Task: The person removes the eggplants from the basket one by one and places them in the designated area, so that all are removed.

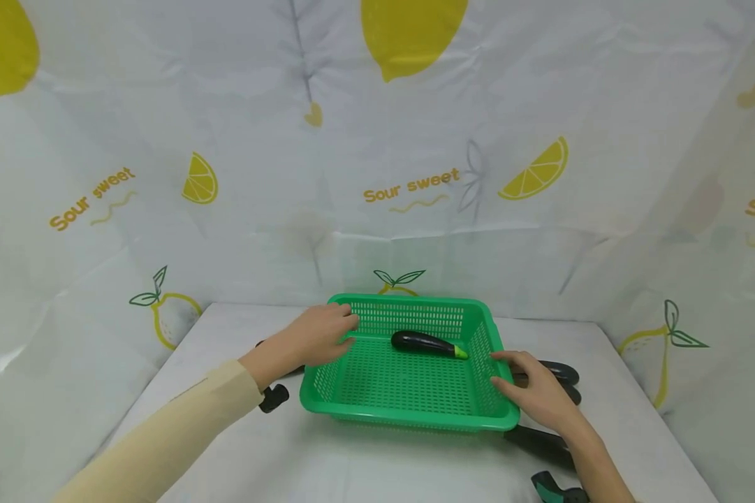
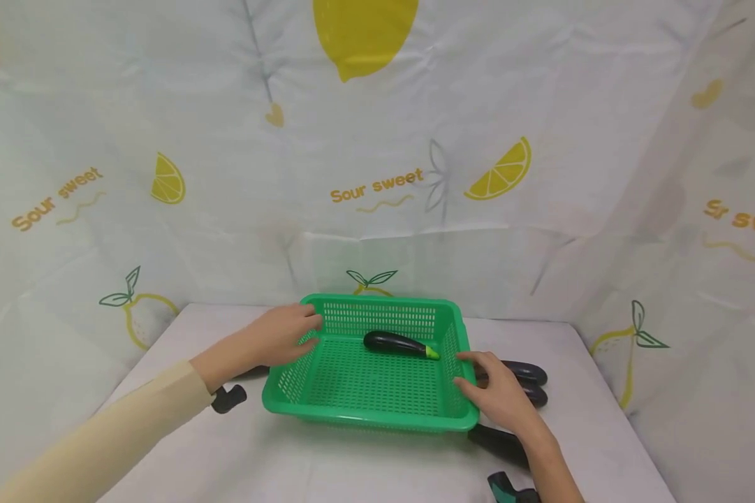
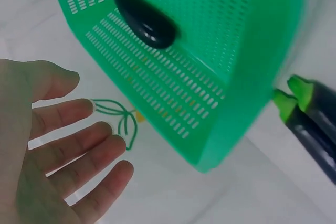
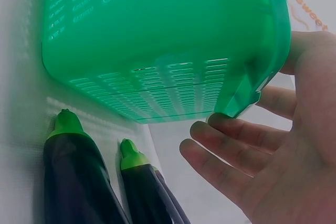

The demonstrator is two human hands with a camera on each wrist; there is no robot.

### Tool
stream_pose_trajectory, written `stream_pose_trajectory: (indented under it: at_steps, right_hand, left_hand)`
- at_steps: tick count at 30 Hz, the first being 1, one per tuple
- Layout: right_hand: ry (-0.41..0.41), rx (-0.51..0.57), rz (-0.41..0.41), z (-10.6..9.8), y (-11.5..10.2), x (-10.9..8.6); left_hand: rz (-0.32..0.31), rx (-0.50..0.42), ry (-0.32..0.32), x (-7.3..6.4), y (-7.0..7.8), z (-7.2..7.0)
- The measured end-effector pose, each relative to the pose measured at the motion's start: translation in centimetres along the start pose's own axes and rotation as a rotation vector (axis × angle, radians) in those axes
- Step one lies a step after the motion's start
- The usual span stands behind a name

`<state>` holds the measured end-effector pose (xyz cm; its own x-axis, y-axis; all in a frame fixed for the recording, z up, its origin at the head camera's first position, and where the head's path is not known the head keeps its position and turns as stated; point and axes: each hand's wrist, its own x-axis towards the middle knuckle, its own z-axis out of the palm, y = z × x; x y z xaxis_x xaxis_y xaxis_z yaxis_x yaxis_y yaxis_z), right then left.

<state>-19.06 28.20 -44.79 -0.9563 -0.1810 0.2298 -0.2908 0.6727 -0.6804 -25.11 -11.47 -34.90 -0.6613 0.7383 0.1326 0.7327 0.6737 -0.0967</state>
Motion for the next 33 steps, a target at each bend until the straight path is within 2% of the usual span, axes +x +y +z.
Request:
stream_pose_trajectory:
  at_steps: [5,9,17,26,33]
  right_hand:
    - [-0.006,0.006,-0.004,0.0,0.0,0.0]
    - [-0.006,0.001,-0.009,-0.1,0.0,0.1]
    - [-0.008,0.007,-0.004,-0.1,0.0,0.0]
    - [-0.013,0.008,-0.004,-0.3,-0.1,-0.1]
    - [-0.034,0.004,0.003,-0.4,-0.2,-0.2]
  left_hand:
    - [0.012,0.007,-0.049,1.8,1.2,-0.1]
    - [0.007,0.011,-0.071,3.4,1.8,0.4]
    - [-0.034,0.042,-0.138,6.2,2.3,1.7]
    - [-0.11,-0.027,-0.192,9.0,2.3,2.8]
    - [-0.105,-0.03,-0.203,10.8,2.9,3.3]
